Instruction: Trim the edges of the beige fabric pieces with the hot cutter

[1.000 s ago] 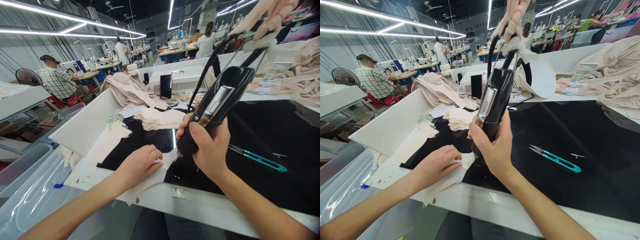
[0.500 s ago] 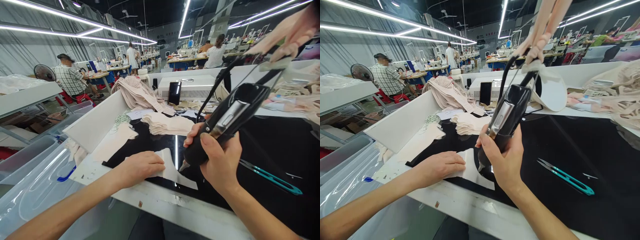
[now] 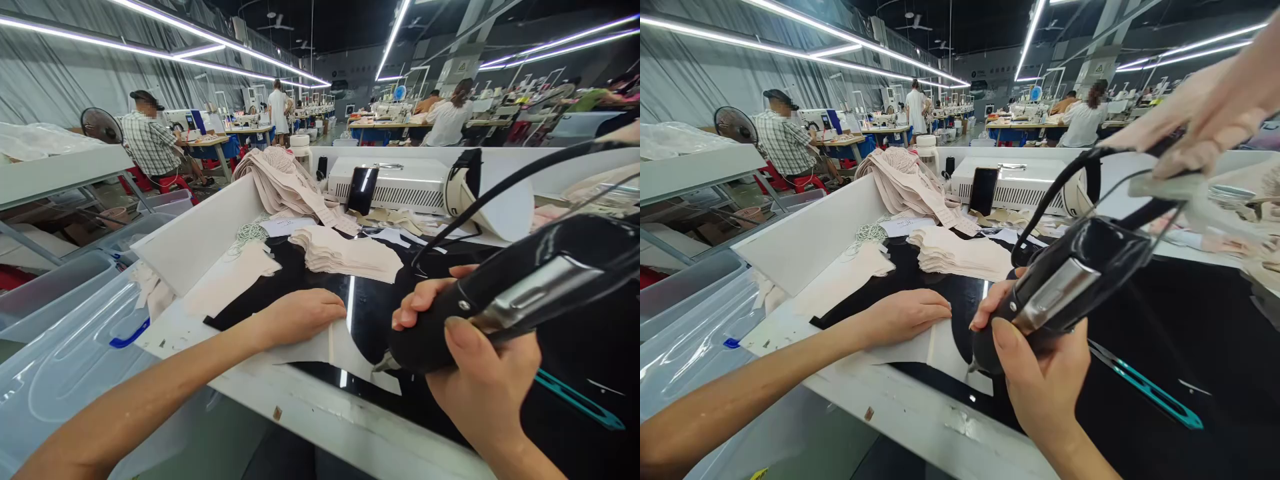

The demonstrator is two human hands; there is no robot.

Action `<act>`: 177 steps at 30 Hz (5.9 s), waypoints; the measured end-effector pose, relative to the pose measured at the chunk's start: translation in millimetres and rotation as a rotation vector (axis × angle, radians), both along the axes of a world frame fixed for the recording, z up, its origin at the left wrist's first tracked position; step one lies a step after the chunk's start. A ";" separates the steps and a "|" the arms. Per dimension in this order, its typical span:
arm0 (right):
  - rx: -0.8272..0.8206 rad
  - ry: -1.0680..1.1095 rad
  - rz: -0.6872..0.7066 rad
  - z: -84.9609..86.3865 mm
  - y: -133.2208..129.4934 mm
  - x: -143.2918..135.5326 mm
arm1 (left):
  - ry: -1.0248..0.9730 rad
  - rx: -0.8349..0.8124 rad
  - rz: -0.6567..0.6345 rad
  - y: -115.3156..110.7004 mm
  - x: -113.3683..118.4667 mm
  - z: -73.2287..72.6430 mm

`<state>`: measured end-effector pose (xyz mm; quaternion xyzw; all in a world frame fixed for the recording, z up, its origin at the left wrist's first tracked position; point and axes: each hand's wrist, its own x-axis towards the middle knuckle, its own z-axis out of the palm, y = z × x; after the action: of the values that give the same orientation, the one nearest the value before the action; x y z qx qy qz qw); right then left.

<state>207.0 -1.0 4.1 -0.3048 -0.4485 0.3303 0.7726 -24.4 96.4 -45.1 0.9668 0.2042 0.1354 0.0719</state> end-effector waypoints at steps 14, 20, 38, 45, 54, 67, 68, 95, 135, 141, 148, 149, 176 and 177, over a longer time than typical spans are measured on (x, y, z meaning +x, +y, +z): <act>-0.002 0.001 -0.013 7.1 -5.4 10.2 | -0.106 0.133 -0.087 -10.6 -15.8 -5.9; 0.016 0.044 -0.053 15.6 19.3 5.8 | -0.154 0.192 -0.051 -13.3 -14.5 -14.1; 0.139 -0.029 -0.089 -5.0 79.8 -31.0 | -0.153 0.247 -0.029 -18.8 -12.6 -20.4; 0.150 -0.009 -0.066 -6.2 78.7 -32.1 | -0.144 0.230 -0.019 -18.8 -12.8 -19.5; 0.145 -0.038 -0.100 -4.6 71.9 -30.7 | -0.193 0.212 -0.015 -17.8 -16.7 -18.1; 0.134 -0.078 -0.091 -8.3 58.3 -28.8 | -0.199 0.183 -0.041 -14.6 -19.4 -18.8; 0.126 -0.076 -0.092 -7.1 58.1 -28.5 | -0.196 0.172 -0.038 -14.4 -19.6 -18.4; 0.121 -0.058 -0.075 -6.8 45.0 -29.8 | -0.126 0.187 -0.075 -41.8 -17.0 -3.9; 0.057 0.005 -0.139 -3.0 -7.3 7.2 | -0.155 0.091 -0.060 -72.6 2.5 0.3; 0.076 -0.017 -0.125 -4.7 -7.7 3.8 | -0.155 0.098 -0.053 -75.9 -6.3 0.5; 0.119 0.014 -0.106 -1.0 2.6 -8.5 | -0.158 0.109 -0.042 -79.8 -6.2 -0.8; 0.124 0.020 -0.095 -0.7 4.8 -10.7 | -0.168 0.109 -0.043 -80.1 -5.7 -0.8; 0.099 -0.047 -0.072 -6.3 20.9 -25.2 | -0.207 0.094 -0.011 -78.5 -5.7 -5.5; 0.106 -0.047 -0.069 -6.1 21.7 -25.3 | -0.207 0.092 -0.010 -78.4 -5.7 -6.1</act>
<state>181.8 20.8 -2.0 -0.2864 -0.4728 0.2721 0.7876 -30.1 18.1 -51.2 0.9509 0.1847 0.2436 0.0489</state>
